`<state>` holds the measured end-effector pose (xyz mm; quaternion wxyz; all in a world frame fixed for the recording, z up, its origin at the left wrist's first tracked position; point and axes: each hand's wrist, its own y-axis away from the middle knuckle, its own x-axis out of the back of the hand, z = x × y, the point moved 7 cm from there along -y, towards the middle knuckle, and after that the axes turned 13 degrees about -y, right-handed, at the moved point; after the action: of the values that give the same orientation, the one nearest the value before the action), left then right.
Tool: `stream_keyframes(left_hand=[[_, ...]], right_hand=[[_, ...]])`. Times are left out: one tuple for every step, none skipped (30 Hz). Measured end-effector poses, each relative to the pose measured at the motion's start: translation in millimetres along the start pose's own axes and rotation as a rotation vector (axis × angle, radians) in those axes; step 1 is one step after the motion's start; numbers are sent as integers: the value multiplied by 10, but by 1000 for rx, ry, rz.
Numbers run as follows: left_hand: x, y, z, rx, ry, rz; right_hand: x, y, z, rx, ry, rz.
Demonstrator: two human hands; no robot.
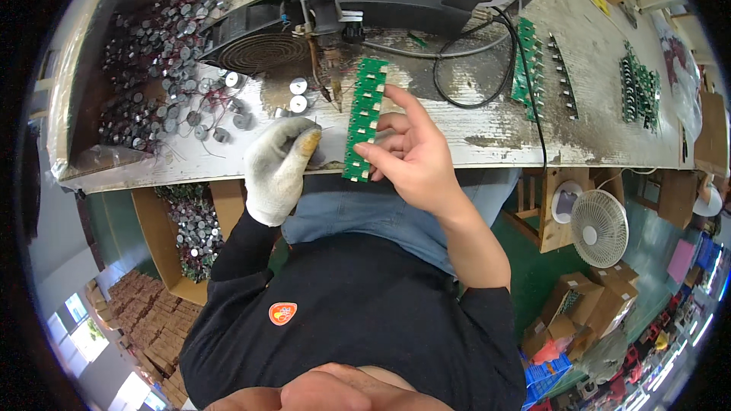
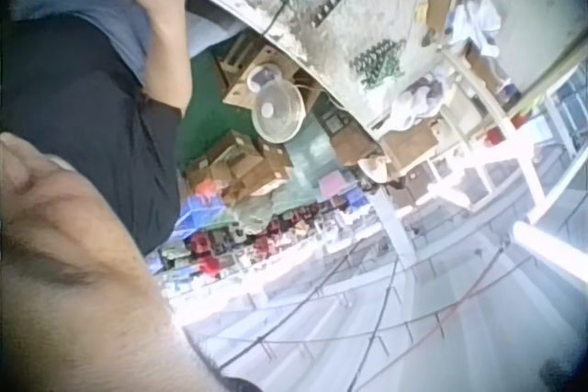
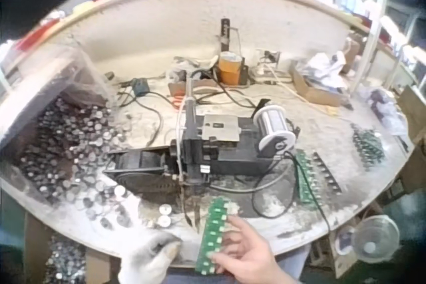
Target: Assembling small electronic components onto a PCB strip at a factory workbench.
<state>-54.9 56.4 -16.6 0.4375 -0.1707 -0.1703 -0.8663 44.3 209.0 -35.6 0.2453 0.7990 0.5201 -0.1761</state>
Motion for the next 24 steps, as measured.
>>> stream_keyframes(left_hand=[[-81, -12, -62, 49, 116, -64], [-106, -26, -52, 53, 123, -70], [-122, -41, -45, 90, 190, -71], [-143, -57, -59, 129, 256, -71], [-138, -92, -76, 122, 229, -98], [-129, -114, -63, 125, 233, -100], [-131, -128, -45, 168, 245, -131], [-145, -135, -51, 210, 257, -162], [-159, -140, -57, 214, 260, -162], [-176, -148, -36, 188, 307, -154], [-193, -154, -18, 163, 355, -146], [-213, -160, -30, 167, 357, -147], [-211, -173, -34, 145, 375, -119], [-204, -178, -36, 123, 393, -91], [-196, -177, -23, 126, 394, -91], [-199, -174, -1, 160, 398, -118], [-203, -169, 11, 193, 403, -145], [-199, -170, 18, 196, 404, -144], [-195, -172, 14, 210, 401, -138], [-191, -175, 5, 222, 398, -131], [-191, -178, 5, 224, 398, -131], [-178, -185, 18, 202, 378, -118], [-163, -190, 27, 180, 357, -103], [-160, -195, 13, 181, 356, -103]], right_hand=[[-16, 8, -3, 1, 0, -12], [-34, 13, -5, 4, 3, -31], [-32, 22, 4, 0, 7, -24], [-38, 33, 12, -2, 11, -28], [-47, 36, 13, -3, 14, -34], [-49, 38, 15, -7, 16, -31], [-57, 39, 10, -1, 13, -37], [-64, 37, 8, 5, 9, -44], [-65, 35, 10, 1, 11, -43], [-72, 32, 6, 5, 13, -48], [-77, 33, 3, 8, 15, -52], [-76, 34, 6, 4, 16, -50], [-75, 34, 1, 10, 16, -50], [-69, 35, 1, 17, 16, -50], [-63, 36, 11, 14, 16, -49], [-59, 38, 15, 20, 9, -49], [-60, 38, 12, 26, 1, -49], [-62, 37, 13, 23, 2, -49], [-66, 35, 8, 22, -1, -49], [-70, 31, 8, 23, -5, -50], [-70, 26, 11, 21, -5, -49], [-72, 22, 12, 21, -7, -50], [-77, 18, 16, 22, -10, -54], [-80, 17, 20, 21, -11, -54]])
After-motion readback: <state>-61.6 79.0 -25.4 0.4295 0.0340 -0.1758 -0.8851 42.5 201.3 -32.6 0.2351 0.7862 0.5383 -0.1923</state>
